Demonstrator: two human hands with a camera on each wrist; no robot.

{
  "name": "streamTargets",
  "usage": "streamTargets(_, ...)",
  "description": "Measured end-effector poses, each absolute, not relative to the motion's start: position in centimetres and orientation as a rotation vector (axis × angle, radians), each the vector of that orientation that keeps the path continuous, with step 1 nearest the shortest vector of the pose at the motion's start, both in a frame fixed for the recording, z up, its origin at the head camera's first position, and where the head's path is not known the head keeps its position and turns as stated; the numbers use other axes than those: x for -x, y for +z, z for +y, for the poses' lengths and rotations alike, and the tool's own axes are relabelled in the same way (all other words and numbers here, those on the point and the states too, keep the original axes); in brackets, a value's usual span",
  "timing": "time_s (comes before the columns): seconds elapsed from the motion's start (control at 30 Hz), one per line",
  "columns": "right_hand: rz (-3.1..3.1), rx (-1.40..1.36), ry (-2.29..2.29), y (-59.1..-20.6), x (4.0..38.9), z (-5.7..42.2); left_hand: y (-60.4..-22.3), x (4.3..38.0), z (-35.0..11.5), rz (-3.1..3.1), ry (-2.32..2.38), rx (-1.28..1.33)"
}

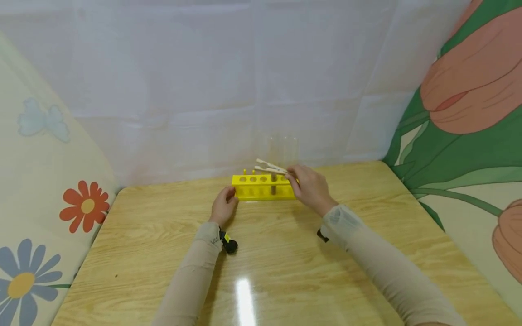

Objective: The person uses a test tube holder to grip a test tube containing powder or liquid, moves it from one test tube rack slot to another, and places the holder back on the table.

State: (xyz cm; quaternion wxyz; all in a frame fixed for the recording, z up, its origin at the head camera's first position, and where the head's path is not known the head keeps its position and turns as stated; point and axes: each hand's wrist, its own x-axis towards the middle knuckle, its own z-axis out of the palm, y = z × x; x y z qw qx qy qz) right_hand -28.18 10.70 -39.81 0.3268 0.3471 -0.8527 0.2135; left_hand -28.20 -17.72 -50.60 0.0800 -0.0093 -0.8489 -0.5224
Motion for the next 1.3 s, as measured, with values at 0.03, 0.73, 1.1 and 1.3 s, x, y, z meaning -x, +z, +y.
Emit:
streamTargets(0.03, -2.215, -0.910, 0.556, -39.6, 28.2, 10.7, -50.6, 28.1, -17.7, -2.536, -1.562, 0.025)
streamTargets(0.73, -2.102, -0.746, 0.549, -37.6, 28.5, 10.4, -51.3, 27.4, -18.4, -2.520, -1.575, 0.008)
streamTargets(1.1, -2.156, -0.701, 0.531, -37.2, 29.1, 11.1, -50.8, 28.1, -17.9, -2.548, -1.548, 0.031)
streamTargets(1.3, -2.171, -0.692, 0.535, -37.2, 29.2, 11.1, -50.8, 28.2, -17.9, -2.540, -1.555, 0.034)
